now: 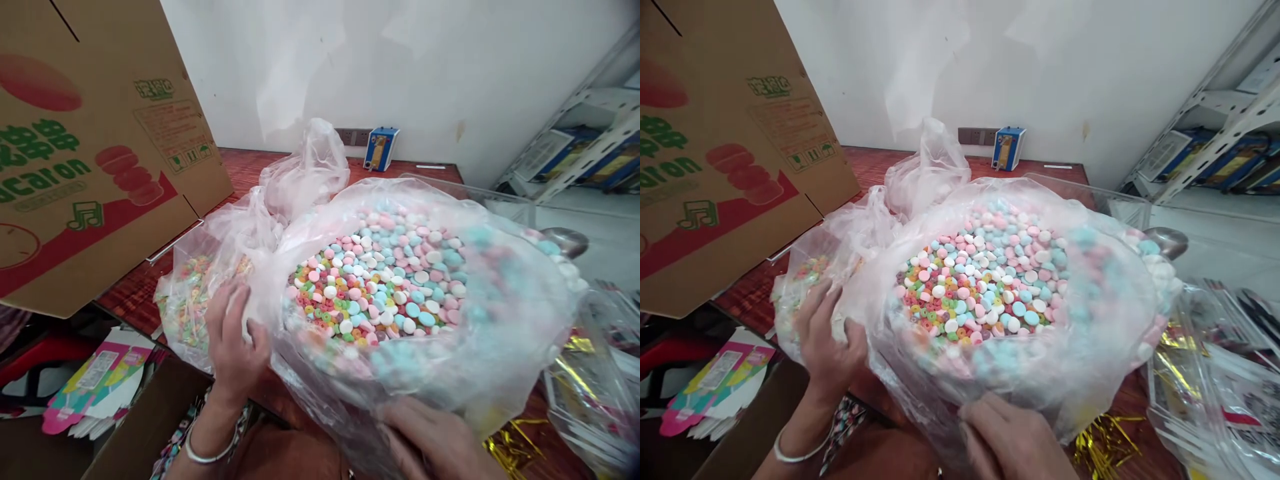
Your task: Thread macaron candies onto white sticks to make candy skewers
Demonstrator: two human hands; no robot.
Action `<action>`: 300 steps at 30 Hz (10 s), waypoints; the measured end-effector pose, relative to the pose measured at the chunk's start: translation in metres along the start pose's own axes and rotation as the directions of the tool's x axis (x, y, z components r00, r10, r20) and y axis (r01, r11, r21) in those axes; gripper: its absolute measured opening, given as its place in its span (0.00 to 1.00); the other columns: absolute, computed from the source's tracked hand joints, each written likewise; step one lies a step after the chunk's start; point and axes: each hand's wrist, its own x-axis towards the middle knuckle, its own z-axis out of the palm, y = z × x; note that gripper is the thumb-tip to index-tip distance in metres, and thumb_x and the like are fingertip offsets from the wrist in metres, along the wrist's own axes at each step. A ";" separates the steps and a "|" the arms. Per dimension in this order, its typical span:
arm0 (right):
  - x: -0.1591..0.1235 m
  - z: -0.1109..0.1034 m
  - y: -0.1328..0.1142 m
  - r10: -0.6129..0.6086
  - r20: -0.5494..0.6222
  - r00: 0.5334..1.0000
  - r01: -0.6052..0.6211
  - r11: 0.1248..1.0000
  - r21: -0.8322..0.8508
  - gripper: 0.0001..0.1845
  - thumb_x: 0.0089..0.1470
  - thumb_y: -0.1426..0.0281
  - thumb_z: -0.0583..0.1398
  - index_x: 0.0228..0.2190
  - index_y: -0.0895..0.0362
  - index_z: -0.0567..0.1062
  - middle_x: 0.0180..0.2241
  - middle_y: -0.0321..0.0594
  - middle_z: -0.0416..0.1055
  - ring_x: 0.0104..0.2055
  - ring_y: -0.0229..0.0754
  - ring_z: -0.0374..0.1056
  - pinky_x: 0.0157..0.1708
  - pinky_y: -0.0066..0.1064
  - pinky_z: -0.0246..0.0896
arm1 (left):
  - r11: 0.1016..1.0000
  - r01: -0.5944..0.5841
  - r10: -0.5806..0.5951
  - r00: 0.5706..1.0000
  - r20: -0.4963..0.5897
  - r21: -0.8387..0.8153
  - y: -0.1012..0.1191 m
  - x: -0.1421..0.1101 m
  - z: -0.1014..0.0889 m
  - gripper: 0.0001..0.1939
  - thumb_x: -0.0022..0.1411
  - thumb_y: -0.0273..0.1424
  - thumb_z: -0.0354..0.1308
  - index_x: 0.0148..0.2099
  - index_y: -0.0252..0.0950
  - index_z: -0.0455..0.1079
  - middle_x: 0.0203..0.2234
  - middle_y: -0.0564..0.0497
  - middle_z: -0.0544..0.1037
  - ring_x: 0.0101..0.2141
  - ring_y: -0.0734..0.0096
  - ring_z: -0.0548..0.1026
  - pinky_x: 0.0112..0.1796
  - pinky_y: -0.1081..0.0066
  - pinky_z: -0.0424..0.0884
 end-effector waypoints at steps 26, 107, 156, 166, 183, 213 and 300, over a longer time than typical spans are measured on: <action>0.119 -0.009 0.024 0.654 0.013 0.757 -0.063 0.053 0.997 0.18 0.39 0.66 0.72 0.31 0.56 0.72 0.31 0.36 0.75 0.24 0.36 0.69 0.17 0.24 0.62 | 0.955 -0.160 0.263 0.843 0.470 -0.248 0.039 -0.006 0.029 0.08 0.68 0.30 0.56 0.46 0.38 0.76 0.29 0.51 0.76 0.33 0.66 0.71 0.44 0.60 0.62; 0.157 -0.044 0.056 0.524 -0.142 0.839 -0.314 0.682 0.661 0.21 0.58 0.52 0.44 0.32 0.53 0.67 0.25 0.34 0.63 0.18 0.35 0.49 0.16 0.29 0.45 | 0.986 -0.045 0.113 0.892 0.438 -0.163 0.046 0.014 0.066 0.10 0.66 0.26 0.58 0.50 0.37 0.71 0.43 0.46 0.79 0.46 0.56 0.73 0.50 0.54 0.65; 0.159 -0.029 0.057 0.585 -0.006 0.811 -0.068 0.104 0.992 0.28 0.38 0.57 0.74 0.24 0.53 0.61 0.15 0.21 0.54 0.14 0.24 0.37 0.12 0.19 0.34 | 0.983 -0.063 0.132 0.898 0.419 -0.175 0.045 0.014 0.065 0.10 0.66 0.26 0.58 0.49 0.36 0.71 0.43 0.47 0.79 0.46 0.57 0.73 0.50 0.55 0.65; 0.150 -0.027 0.046 0.539 -0.011 0.842 -0.155 0.261 0.953 0.17 0.48 0.58 0.69 0.27 0.56 0.72 0.15 0.24 0.57 0.16 0.28 0.44 0.16 0.23 0.37 | 0.988 -0.064 0.118 0.898 0.423 -0.141 0.045 0.012 0.066 0.19 0.66 0.28 0.57 0.58 0.34 0.67 0.45 0.44 0.78 0.47 0.56 0.73 0.51 0.54 0.65; 0.139 -0.024 0.051 0.421 -0.142 0.896 -0.377 0.890 0.257 0.06 0.59 0.64 0.57 0.34 0.53 0.71 0.20 0.29 0.62 0.22 0.35 0.58 0.24 0.27 0.48 | 0.985 -0.067 0.130 0.892 0.434 -0.159 0.044 0.012 0.065 0.17 0.66 0.23 0.53 0.57 0.34 0.69 0.47 0.44 0.78 0.48 0.57 0.72 0.52 0.53 0.66; 0.122 -0.041 0.069 0.555 -0.064 0.829 -0.148 0.329 0.933 0.13 0.49 0.57 0.64 0.31 0.53 0.73 0.20 0.28 0.62 0.14 0.29 0.45 0.14 0.25 0.37 | 0.962 -0.216 0.273 0.803 0.530 -0.168 0.054 0.026 0.061 0.17 0.66 0.28 0.57 0.56 0.45 0.73 0.60 0.47 0.70 0.63 0.43 0.60 0.58 0.41 0.60; 0.131 -0.048 0.077 0.430 -0.002 0.903 -0.382 0.798 -0.466 0.12 0.58 0.75 0.53 0.41 0.54 0.74 0.26 0.41 0.75 0.28 0.45 0.69 0.24 0.30 0.39 | 0.970 -0.134 0.234 0.743 0.627 -0.203 0.067 0.025 0.074 0.09 0.70 0.32 0.54 0.48 0.42 0.74 0.52 0.51 0.77 0.59 0.50 0.67 0.62 0.42 0.57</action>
